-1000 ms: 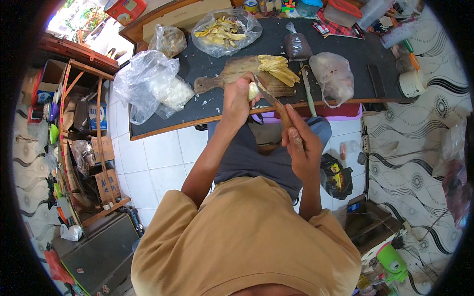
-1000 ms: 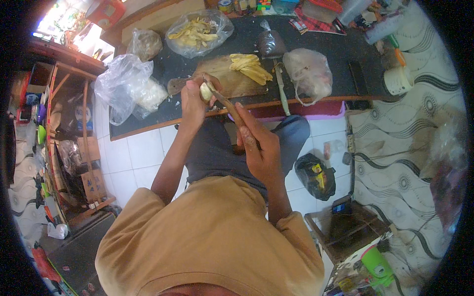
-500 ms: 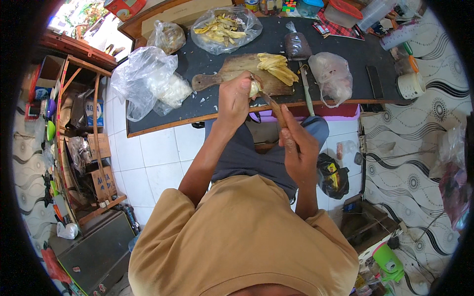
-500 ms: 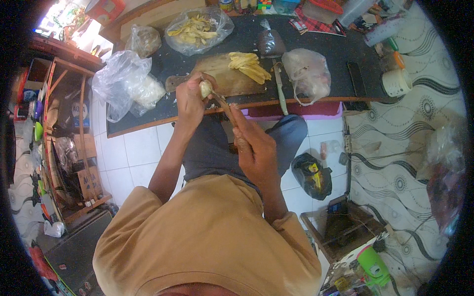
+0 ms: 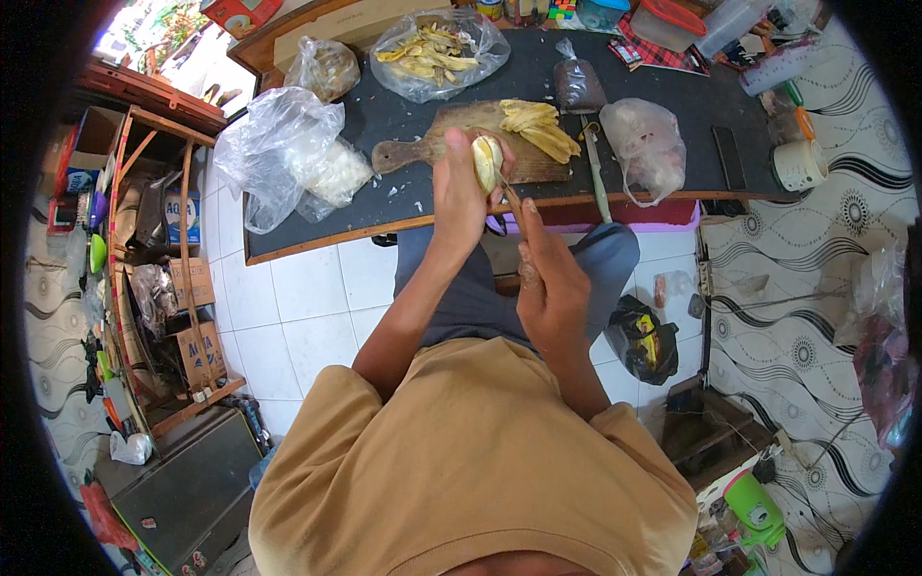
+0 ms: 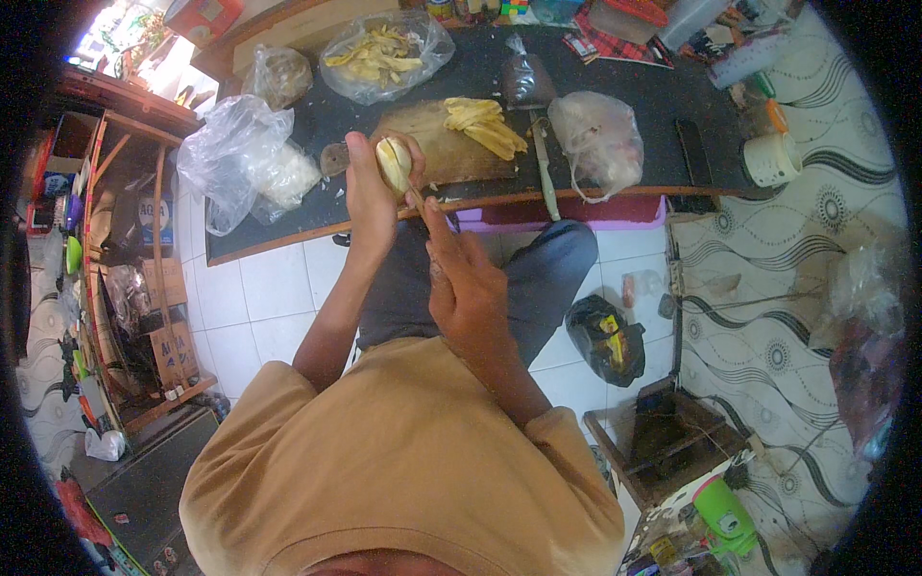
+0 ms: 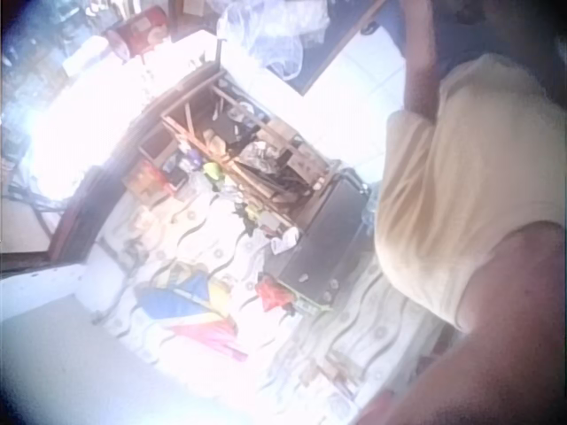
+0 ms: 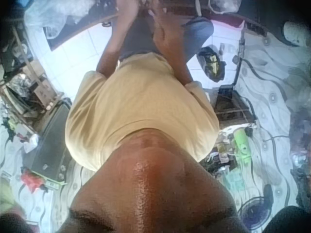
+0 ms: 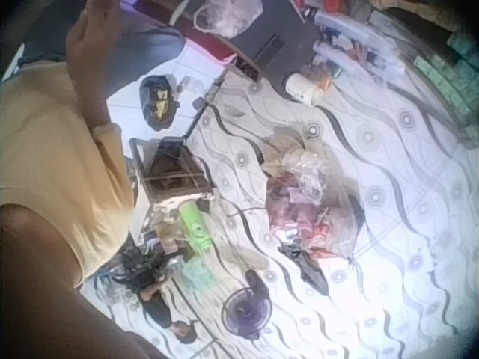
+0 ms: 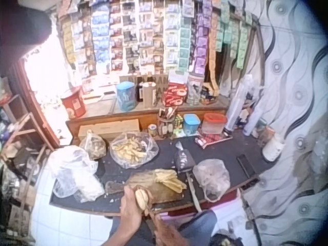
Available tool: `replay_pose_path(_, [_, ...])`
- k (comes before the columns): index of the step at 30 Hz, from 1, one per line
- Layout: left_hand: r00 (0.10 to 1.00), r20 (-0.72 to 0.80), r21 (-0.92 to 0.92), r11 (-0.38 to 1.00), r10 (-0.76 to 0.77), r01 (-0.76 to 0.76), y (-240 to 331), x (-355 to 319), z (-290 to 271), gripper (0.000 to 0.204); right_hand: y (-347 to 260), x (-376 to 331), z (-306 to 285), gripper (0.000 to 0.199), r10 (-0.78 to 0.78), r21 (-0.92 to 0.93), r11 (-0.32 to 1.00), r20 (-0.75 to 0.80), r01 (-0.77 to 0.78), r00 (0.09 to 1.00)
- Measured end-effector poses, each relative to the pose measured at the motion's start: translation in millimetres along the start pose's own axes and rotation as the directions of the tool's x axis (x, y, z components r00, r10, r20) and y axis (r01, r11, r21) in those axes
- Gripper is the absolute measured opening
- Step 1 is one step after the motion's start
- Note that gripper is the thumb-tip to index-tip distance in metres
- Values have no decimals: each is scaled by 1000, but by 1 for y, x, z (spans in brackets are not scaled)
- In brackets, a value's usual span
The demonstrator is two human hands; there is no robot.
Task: The person peels a banana, places it on a flat white sheet, adds a dark granular filling, and folds the sheet to enclose the ingredients. The person handles plastic bags, a knife, and the food items on a cluttered table.
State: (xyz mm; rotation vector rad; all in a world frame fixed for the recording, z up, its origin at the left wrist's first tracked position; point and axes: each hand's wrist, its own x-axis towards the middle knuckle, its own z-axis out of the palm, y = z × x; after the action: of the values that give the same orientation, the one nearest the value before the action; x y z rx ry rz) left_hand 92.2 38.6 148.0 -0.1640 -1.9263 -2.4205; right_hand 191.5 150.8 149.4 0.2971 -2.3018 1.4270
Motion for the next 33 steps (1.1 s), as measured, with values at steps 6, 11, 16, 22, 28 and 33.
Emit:
replay_pose_path(6, [993, -69, -1, 996, -94, 95, 3, -1, 4, 71, 2, -3, 6, 50, 31, -18, 999, 14, -31, 999])
replay_pose_path(11, [986, -61, -66, 986, -158, 154, -1, 4, 4, 72, -1, -6, 9, 46, 101, 10, 995, 29, -101, 994])
replay_pose_path(16, [972, -63, -128, 968, -225, 216, -2, 4, 7, 70, 4, -7, 16, 46, 67, 40, 997, -24, -66, 997])
replay_pose_path(22, [956, -45, -264, 926, -291, 270, -4, 5, 9, 69, 2, -14, 19, 46, 146, 63, 987, -18, -145, 989])
replay_pose_path(28, [928, -58, -315, 889, -367, 332, 1, 5, 10, 67, 3, -19, 21, 45, 179, 69, 982, -17, -177, 984])
replay_pose_path(33, [920, -44, -375, 860, -390, 347, 0, 6, 10, 64, 4, -22, 21, 44, 143, 51, 989, -33, -141, 989])
